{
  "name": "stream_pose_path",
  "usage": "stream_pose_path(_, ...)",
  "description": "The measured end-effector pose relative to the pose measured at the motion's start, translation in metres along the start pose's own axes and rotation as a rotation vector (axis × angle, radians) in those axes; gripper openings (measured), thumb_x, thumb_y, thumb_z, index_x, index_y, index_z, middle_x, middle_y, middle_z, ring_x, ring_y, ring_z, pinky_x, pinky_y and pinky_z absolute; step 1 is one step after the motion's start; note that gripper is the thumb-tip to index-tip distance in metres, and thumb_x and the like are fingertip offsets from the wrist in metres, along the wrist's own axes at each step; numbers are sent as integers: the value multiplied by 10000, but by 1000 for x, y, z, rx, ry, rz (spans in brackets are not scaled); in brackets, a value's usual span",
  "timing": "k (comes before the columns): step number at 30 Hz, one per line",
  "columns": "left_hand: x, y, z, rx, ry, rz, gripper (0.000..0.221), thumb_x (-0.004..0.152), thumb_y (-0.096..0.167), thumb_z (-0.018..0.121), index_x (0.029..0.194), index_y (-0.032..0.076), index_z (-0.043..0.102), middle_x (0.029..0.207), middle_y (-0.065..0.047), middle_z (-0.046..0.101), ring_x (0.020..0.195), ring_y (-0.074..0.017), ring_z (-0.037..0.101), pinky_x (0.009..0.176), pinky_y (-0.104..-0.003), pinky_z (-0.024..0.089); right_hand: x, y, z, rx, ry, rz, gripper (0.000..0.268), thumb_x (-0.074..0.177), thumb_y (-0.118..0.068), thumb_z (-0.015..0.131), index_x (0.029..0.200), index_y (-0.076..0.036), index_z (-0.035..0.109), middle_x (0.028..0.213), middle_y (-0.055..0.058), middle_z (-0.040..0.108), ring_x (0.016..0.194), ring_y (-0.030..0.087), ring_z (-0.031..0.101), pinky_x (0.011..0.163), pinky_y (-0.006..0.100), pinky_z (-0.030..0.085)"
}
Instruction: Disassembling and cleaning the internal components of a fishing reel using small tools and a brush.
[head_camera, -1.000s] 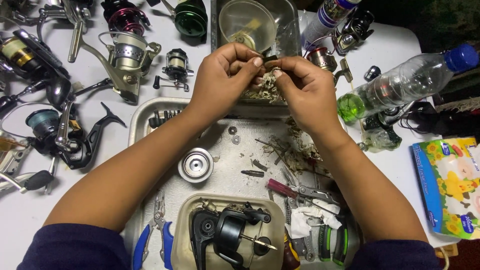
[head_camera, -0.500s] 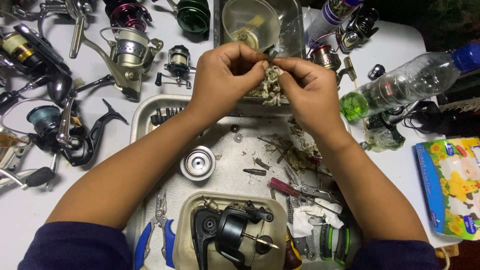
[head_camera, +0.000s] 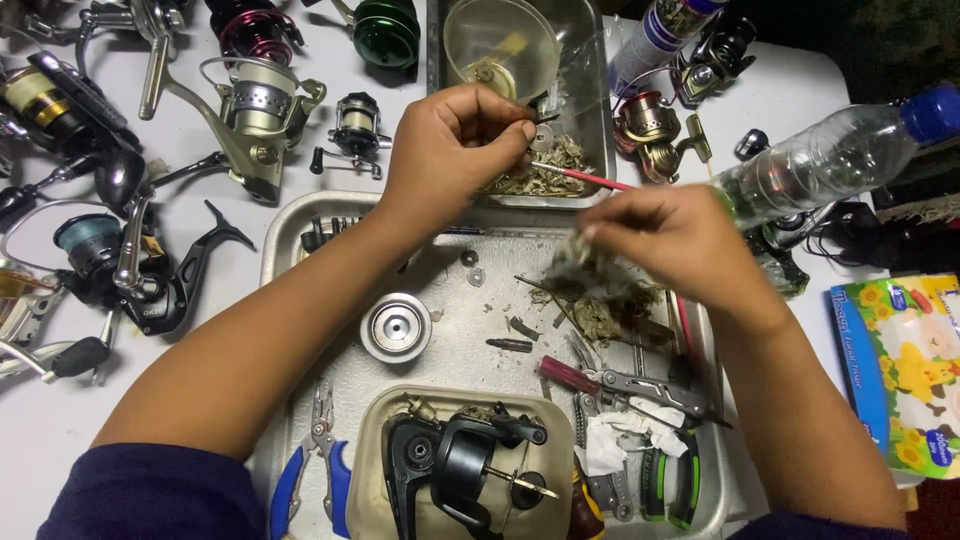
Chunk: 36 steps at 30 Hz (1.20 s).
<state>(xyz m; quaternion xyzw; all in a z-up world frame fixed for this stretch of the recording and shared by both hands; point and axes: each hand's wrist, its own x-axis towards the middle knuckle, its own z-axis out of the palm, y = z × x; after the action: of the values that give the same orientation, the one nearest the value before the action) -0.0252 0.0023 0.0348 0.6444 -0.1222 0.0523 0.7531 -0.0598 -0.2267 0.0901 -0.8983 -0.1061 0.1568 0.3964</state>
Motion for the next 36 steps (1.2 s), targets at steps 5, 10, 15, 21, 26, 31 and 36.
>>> stream_pose_path(5, -2, 1, 1, -15, -17, 9, 37, 927, 38, 730, 913, 54, 699, 752, -54, 743, 673, -97, 731, 648, -196, 624, -3, 22, -2, -416, -122, -219, 211, 922, -291, 692, 1011, -140, 809, 1211, 104, 770, 1140, 249, 711, 1083, 448, 506)
stream_pose_path(10, -1, 1, -1, -11, -29, 36, 28, 936, 33, 729, 932, 46, 705, 779, -61, 739, 690, -106, 737, 657, -196, 637, -2, 6, -9, -498, 43, -100, 250, 950, -299, 745, 790, -110, 709, 891, 29, 726, 827, 171, 693, 965, 418, 515)
stream_pose_path(15, 0, -1, -3, -3, -30, 59, 45, 940, 30, 727, 922, 49, 691, 826, -74, 741, 735, -118, 748, 704, -210, 665, 9, 3, -17, -467, 151, -279, 122, 966, -62, 706, 1053, -44, 789, 991, 98, 786, 850, 201, 717, 779, 358, 559)
stream_pose_path(21, 2, -4, -5, 0, 4, 57, 53, 948, 17, 728, 943, 51, 687, 887, -89, 757, 771, -135, 780, 716, -221, 697, 8, 4, -25, -339, 199, -210, 160, 1008, -85, 682, 1134, -77, 781, 997, 65, 792, 786, 132, 758, 751, 275, 595)
stream_pose_path(26, 5, -9, -7, 45, 50, 84, 59, 936, 60, 754, 917, 69, 699, 880, -45, 748, 742, -101, 745, 689, -205, 663, 5, -1, -33, -497, 54, -94, 238, 968, -168, 665, 1184, -139, 760, 998, 59, 800, 832, 198, 749, 775, 369, 539)
stream_pose_path(31, 6, -9, -8, 21, 51, 72, 62, 941, 50, 747, 905, 57, 697, 851, -63, 739, 722, -131, 761, 675, -207, 668, 15, -17, -22, -552, 53, -254, 375, 992, -183, 621, 1334, -32, 656, 1213, 159, 678, 1024, 275, 642, 903, 442, 531)
stream_pose_path(36, 4, 0, -8, 49, 70, 61, 37, 947, 73, 734, 933, 63, 702, 816, -54, 750, 710, -110, 742, 670, -203, 644, 56, -23, 9, 176, 168, -188, 234, 971, -251, 732, 1114, -67, 750, 858, 25, 743, 751, 65, 701, 699, 178, 643)
